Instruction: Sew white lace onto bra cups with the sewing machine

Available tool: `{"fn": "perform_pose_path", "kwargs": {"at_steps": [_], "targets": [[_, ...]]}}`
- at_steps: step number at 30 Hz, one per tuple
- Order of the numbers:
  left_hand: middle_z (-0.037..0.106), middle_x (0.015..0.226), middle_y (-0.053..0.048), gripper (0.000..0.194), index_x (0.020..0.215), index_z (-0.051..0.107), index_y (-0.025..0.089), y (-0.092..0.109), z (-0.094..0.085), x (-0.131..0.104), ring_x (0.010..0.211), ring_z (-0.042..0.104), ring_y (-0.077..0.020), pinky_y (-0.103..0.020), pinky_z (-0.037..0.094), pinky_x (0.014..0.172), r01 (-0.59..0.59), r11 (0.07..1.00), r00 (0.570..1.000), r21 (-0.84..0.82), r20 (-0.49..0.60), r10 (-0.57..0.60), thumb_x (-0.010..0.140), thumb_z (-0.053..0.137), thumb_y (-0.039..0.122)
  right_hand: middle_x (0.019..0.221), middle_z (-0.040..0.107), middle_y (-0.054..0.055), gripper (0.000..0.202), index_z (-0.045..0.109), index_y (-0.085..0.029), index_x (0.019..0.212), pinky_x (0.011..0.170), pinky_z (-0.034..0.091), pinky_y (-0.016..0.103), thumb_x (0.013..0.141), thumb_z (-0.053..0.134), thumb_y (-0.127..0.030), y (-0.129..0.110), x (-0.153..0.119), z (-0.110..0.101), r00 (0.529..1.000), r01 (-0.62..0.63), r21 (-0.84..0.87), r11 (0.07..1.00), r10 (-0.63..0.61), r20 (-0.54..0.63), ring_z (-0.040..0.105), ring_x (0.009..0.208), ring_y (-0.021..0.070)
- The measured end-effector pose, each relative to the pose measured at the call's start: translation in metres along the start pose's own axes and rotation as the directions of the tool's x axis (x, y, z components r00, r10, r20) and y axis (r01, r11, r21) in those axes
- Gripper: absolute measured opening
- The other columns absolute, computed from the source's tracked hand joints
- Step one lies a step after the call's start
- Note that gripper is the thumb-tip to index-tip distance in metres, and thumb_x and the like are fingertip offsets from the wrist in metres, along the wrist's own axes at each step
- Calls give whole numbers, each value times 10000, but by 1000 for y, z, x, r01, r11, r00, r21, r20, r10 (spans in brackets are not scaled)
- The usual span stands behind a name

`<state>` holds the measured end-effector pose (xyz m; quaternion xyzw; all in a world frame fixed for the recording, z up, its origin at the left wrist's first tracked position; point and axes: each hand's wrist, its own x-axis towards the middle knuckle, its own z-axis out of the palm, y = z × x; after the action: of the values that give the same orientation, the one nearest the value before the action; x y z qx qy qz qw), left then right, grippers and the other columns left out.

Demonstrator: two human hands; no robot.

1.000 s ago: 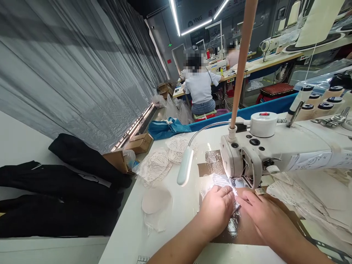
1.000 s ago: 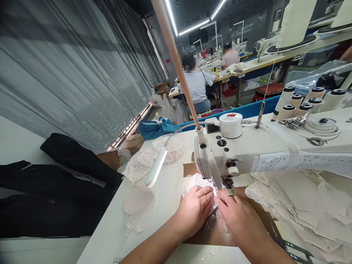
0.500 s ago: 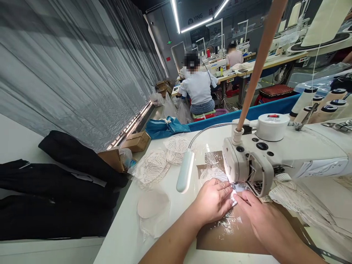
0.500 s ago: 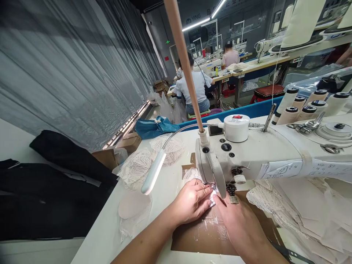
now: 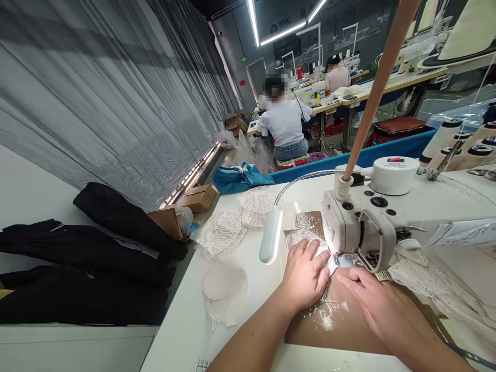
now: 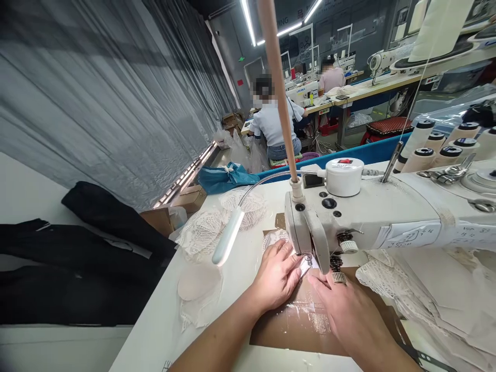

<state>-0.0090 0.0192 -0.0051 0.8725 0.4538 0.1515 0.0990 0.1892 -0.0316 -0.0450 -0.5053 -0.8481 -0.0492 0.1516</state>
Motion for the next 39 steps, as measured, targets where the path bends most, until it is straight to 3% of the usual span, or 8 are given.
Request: {"fn": "perform_pose_path", "kwargs": {"at_steps": [5, 10, 13, 16, 18, 24, 28, 39], "targets": [[531, 1390, -31, 379, 1209, 616, 267, -1, -11, -7, 1366, 322, -388, -674, 197, 1092, 95, 993, 993, -75, 74, -90, 844, 517, 242, 1137, 682, 67, 452, 626, -239, 1200, 638, 560, 240, 875, 350, -89, 7, -6, 2, 996, 72, 135, 988, -63, -71, 695, 824, 159], [656, 1223, 58, 320, 994, 699, 285, 6, -25, -33, 1357, 382, -330, -622, 115, 1144, -98, 901, 908, -422, 334, 255, 725, 577, 162, 1104, 686, 91, 408, 657, -219, 1112, 772, 562, 302, 915, 312, -127, 12, -15, 10, 993, 38, 348, 937, 3, -116, 668, 971, 190], [679, 1165, 34, 320, 1002, 690, 259, 18, -31, -48, 1284, 480, -247, -456, 221, 1170, -195, 833, 913, -518, 213, 347, 750, 534, 138, 1063, 685, 97, 379, 674, -210, 1056, 717, 563, 313, 913, 326, -163, 10, -15, 7, 993, 35, 392, 919, 12, -118, 675, 885, 192], [649, 1202, -62, 313, 1103, 652, 176, 27, -32, -52, 1163, 566, -201, -333, 398, 1066, -149, 876, 981, -459, 40, 187, 831, 498, 166, 982, 682, 69, 381, 673, -222, 1027, 668, 548, 299, 912, 315, -160, 8, -13, 1, 998, 9, 412, 911, 18, -63, 664, 794, 170], [627, 1231, -99, 299, 1137, 635, 154, 29, -31, -48, 1147, 566, -219, -351, 430, 1027, -84, 926, 994, -369, 34, 104, 875, 507, 218, 979, 680, 67, 390, 666, -219, 1041, 663, 538, 293, 909, 304, -153, 6, -11, -1, 998, 3, 368, 930, 23, -66, 658, 806, 170], [574, 1312, -112, 346, 1193, 594, 169, 31, -21, -27, 1199, 523, -275, -471, 369, 1057, -151, 974, 957, -170, 221, 187, 870, 578, 293, 1025, 690, 96, 406, 664, -181, 1118, 664, 520, 294, 874, 348, -103, 3, -5, -6, 994, 14, 170, 985, 4, -109, 656, 845, 196], [522, 1376, -120, 461, 1286, 540, 142, 31, -18, -23, 1199, 508, -281, -440, 415, 1026, -128, 988, 965, -89, 220, 145, 863, 586, 321, 852, 675, 58, 381, 700, -212, 1024, 563, 461, 285, 823, 415, -61, -1, -2, -14, 996, -15, 104, 994, 25, -89, 607, 664, 184], [460, 1434, -168, 562, 1358, 490, 104, 8, -12, -13, 1305, 443, -302, -465, 362, 1099, -199, 977, 952, -80, 221, 212, 853, 537, 348, 886, 700, 28, 419, 698, -222, 1054, 527, 422, 280, 804, 424, -29, -7, 6, -16, 994, -70, 73, 995, 76, -79, 587, 599, 163]]}}
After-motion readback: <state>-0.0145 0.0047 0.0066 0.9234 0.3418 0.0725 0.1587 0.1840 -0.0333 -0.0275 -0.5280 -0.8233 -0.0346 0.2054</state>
